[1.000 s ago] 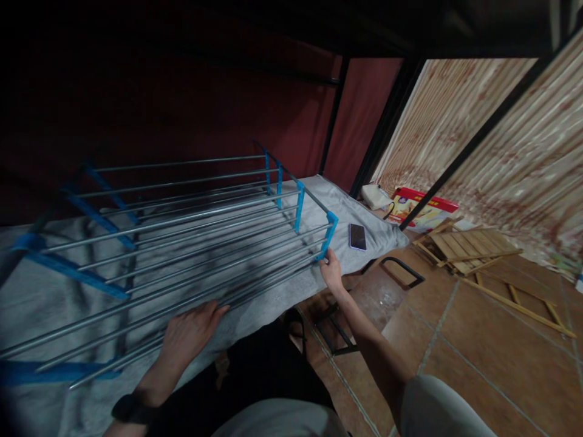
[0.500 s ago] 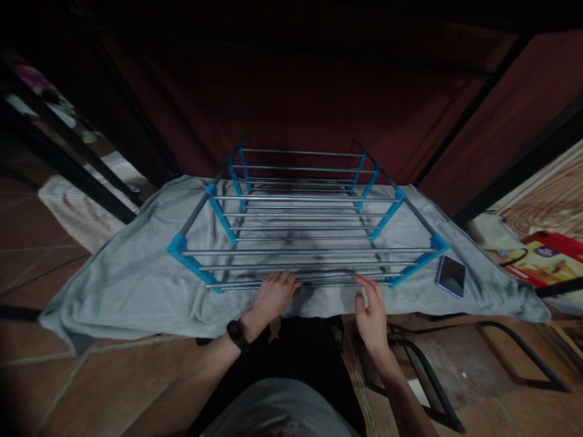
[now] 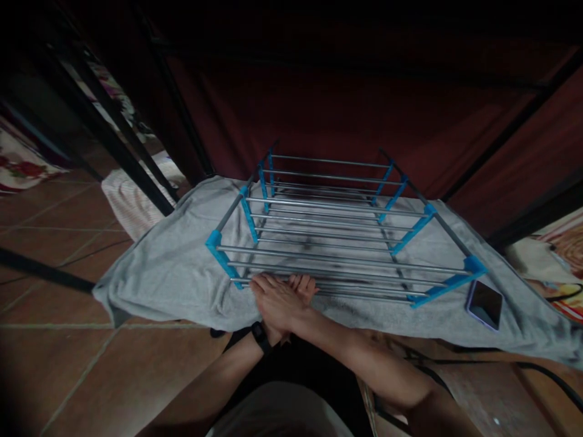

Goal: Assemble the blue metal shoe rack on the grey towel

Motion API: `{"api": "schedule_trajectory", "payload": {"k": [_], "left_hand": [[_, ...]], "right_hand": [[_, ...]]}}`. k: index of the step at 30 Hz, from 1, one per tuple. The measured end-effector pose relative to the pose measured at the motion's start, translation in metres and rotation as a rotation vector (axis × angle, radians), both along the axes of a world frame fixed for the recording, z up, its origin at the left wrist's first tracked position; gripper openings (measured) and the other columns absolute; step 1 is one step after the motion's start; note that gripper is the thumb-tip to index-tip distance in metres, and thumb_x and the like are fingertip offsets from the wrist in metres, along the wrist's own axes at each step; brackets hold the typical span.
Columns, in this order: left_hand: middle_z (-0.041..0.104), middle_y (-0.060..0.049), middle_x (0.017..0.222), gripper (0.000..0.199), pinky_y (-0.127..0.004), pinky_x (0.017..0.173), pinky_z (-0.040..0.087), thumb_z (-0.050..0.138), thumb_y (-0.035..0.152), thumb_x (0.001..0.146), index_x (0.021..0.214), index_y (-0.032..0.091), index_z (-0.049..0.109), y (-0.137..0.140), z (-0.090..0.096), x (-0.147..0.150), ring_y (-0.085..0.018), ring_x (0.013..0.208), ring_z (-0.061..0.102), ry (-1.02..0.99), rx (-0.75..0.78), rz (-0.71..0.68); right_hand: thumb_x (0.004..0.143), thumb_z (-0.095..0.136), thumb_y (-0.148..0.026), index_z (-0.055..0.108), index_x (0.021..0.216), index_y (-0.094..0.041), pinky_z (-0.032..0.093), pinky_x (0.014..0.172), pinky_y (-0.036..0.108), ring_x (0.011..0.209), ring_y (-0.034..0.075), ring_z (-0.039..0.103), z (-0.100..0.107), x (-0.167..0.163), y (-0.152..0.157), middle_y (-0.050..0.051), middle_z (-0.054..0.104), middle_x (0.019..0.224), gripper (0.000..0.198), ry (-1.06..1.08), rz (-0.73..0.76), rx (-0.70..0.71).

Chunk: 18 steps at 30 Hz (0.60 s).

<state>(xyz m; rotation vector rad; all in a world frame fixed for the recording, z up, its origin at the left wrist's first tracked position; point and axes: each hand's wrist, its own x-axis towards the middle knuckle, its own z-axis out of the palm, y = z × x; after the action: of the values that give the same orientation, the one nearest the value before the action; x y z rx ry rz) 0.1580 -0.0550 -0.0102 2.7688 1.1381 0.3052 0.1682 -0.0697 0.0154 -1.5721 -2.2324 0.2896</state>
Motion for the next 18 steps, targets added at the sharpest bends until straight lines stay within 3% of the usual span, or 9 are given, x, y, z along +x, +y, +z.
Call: {"api": "schedule_trajectory", "payload": {"k": [5,8,11,13,16,18], "left_hand": [[0.069,-0.011,0.107,0.038,-0.038,0.091,0.049,0.027,0.015,0.100,0.114,0.019,0.063,0.003,-0.004,-0.001,-0.021,0.103,0.063,0.037,0.007,-0.026],[0.065,-0.013,0.125,0.039,-0.040,0.102,0.046,0.033,0.015,0.099,0.130,0.016,0.056,0.000,-0.013,-0.003,-0.025,0.120,0.058,0.022,0.056,-0.072],[0.049,-0.015,0.150,0.049,-0.043,0.115,0.038,0.034,0.021,0.100,0.148,0.012,0.041,-0.007,-0.024,-0.005,-0.030,0.143,0.040,-0.059,0.162,-0.138],[0.044,-0.015,0.154,0.053,-0.042,0.115,0.038,0.036,0.019,0.099,0.151,0.012,0.037,-0.013,-0.031,-0.012,-0.031,0.146,0.036,-0.122,0.191,-0.155],[0.056,-0.012,0.143,0.052,-0.039,0.107,0.046,0.042,0.009,0.092,0.143,0.016,0.048,-0.024,-0.046,-0.046,-0.028,0.135,0.050,-0.240,0.164,-0.228],[0.067,-0.008,0.121,0.042,-0.037,0.097,0.051,0.046,0.008,0.090,0.126,0.021,0.062,-0.026,-0.056,-0.086,-0.023,0.115,0.063,-0.313,0.139,-0.260]], "right_hand": [[0.094,0.046,-0.017,0.050,0.139,-0.018,0.051,0.096,0.047,0.118,0.032,0.060,-0.002,-0.030,0.040,0.015,0.061,0.132,0.045,-0.117,0.111,-0.052],[0.097,0.044,-0.022,0.055,0.127,-0.013,0.054,0.083,0.041,0.103,0.029,0.066,0.003,-0.034,0.058,0.017,0.064,0.121,0.033,-0.176,0.179,-0.118],[0.100,0.042,-0.024,0.054,0.123,-0.014,0.054,0.085,0.039,0.107,0.027,0.065,0.004,-0.037,0.067,0.015,0.065,0.121,0.028,-0.191,0.160,-0.153],[0.102,0.040,-0.024,0.053,0.125,-0.015,0.053,0.088,0.037,0.111,0.025,0.064,0.004,-0.037,0.069,0.014,0.065,0.123,0.028,-0.198,0.157,-0.156],[0.103,0.036,-0.024,0.052,0.124,-0.016,0.054,0.087,0.037,0.108,0.024,0.066,0.004,-0.036,0.067,0.013,0.066,0.122,0.027,-0.232,0.163,-0.146],[0.104,0.035,-0.025,0.052,0.122,-0.016,0.055,0.084,0.037,0.104,0.024,0.067,0.005,-0.035,0.066,0.012,0.066,0.119,0.027,-0.263,0.164,-0.132]]}}
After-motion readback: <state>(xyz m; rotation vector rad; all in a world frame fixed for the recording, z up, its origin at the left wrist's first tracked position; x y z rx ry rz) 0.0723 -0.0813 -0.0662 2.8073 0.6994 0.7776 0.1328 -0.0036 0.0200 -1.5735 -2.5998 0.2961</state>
